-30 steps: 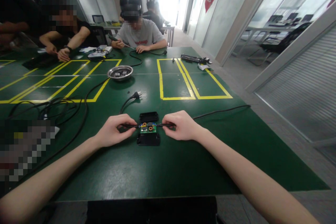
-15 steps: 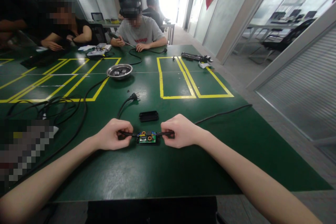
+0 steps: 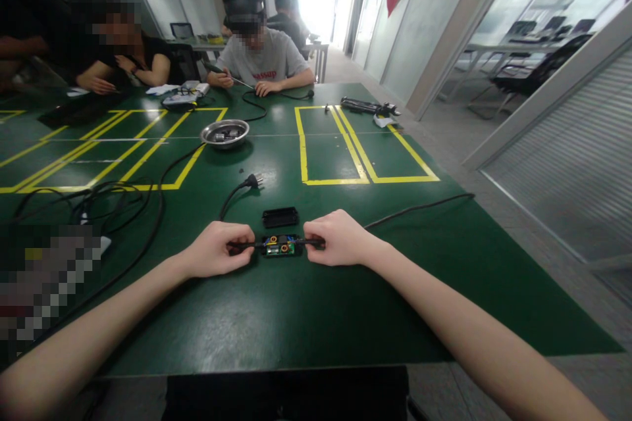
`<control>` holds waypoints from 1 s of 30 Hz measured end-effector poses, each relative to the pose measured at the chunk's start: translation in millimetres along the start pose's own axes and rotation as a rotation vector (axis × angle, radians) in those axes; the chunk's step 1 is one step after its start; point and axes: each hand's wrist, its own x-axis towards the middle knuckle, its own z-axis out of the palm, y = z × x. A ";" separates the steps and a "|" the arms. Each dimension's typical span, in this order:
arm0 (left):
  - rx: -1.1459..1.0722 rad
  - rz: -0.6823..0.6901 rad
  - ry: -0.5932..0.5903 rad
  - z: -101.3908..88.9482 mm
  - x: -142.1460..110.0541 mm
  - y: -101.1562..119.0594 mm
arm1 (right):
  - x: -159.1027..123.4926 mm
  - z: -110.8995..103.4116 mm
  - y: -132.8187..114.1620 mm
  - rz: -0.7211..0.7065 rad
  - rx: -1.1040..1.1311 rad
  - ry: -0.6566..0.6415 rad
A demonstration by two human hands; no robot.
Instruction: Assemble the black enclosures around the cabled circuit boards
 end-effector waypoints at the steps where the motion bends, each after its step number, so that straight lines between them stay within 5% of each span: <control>1: 0.008 -0.001 0.004 0.3 0.1 -0.5 | -0.2 0.0 0.7 -0.001 -0.002 0.006; 18: 0.142 0.107 0.035 0.8 -0.4 2.5 | 5.5 14.8 1.7 0.056 -0.112 0.057; 30: 0.000 0.143 0.067 7.5 -1.1 -0.6 | 10.6 18.1 -3.7 0.169 -0.138 -0.004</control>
